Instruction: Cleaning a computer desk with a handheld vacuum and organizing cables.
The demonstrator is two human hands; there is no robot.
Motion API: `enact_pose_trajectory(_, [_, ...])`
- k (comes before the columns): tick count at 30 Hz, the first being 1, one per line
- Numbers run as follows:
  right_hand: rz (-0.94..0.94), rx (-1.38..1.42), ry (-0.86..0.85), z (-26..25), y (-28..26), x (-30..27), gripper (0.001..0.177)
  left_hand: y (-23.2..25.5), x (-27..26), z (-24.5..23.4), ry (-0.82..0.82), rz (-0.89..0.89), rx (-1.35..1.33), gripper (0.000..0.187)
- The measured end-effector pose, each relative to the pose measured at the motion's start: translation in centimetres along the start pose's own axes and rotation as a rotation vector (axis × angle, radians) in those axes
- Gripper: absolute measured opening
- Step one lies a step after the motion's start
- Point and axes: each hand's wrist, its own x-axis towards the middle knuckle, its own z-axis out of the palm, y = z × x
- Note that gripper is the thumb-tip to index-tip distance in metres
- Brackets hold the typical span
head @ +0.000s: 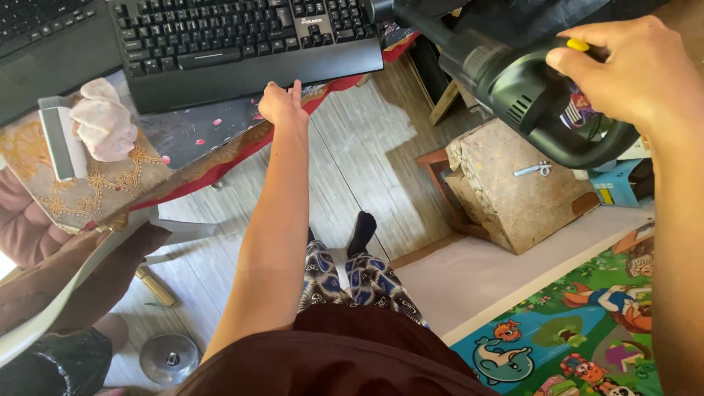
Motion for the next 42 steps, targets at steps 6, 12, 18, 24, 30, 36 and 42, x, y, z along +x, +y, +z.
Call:
enact_pose_trajectory(6, [0.007,-0.068,0.025,0.6,-1.0,-0.1,0.041,0.6,-1.2,0.4,-0.019,-0.009,0.003,0.039])
enact_pose_trajectory(12, [-0.199,-0.288,0.111,1.5,-0.7,-0.3,0.040,0.6,-0.9,0.7,0.016,-0.020,0.017,0.039])
enact_pose_trajectory(18, [-0.233,-0.244,0.150,2.6,2.8,0.4,0.039,0.7,-1.4,0.7,0.002,-0.030,0.001,0.040])
enact_pose_trajectory(24, [0.076,0.188,0.007,2.9,3.1,-0.1,0.030,0.6,-1.6,0.3,0.021,-0.066,0.042,0.038])
enact_pose_trajectory(30, [0.143,0.415,-0.007,2.9,6.3,0.9,0.029,0.9,-1.9,0.0,-0.036,-0.038,0.038,0.037])
enact_pose_trajectory(36, [0.354,0.611,-0.037,2.8,10.1,0.4,0.027,-0.3,1.5,-1.0,-0.010,-0.049,0.088,0.042])
enact_pose_trajectory(42, [0.511,1.035,-0.246,4.3,13.8,-0.5,0.024,-5.2,3.5,-1.8,-0.100,0.069,0.079,0.035])
